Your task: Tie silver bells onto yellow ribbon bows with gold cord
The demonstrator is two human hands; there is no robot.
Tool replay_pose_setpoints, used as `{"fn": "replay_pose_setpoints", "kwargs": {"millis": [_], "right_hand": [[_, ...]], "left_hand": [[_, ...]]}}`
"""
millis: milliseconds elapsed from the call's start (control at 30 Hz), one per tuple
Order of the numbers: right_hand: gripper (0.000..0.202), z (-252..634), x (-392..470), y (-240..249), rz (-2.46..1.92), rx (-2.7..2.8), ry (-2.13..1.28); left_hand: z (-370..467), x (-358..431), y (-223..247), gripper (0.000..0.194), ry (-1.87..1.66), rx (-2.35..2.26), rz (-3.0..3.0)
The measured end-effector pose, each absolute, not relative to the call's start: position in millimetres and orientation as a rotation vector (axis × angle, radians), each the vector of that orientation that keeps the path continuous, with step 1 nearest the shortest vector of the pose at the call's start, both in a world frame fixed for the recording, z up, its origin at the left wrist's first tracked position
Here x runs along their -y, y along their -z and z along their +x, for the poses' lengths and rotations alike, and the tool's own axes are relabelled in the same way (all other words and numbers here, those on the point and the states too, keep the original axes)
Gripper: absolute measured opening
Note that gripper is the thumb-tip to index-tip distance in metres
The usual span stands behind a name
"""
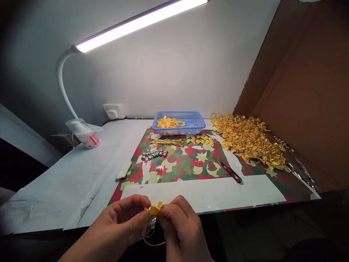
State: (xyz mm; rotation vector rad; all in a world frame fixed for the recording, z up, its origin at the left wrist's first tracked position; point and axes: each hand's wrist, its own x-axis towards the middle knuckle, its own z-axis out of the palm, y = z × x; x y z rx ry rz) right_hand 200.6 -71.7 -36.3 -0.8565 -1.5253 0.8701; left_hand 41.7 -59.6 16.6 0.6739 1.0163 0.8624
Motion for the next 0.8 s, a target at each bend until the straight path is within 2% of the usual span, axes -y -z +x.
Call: {"fn": "replay_pose_setpoints", "kwargs": {"millis": [367,800], "right_hand": [[0.029,213.1,67.9,34.5,-0.815,1.605,-0.941],[0.026,222.6,65.1,25.4,-0.857,1.715,-0.921]], "left_hand": [[43.8,56.1,-20.8,0.012,-0.884,-0.995,0.620],[43.5,57.5,-19.2,0.018,-0.838,-1.031,0.712]]}}
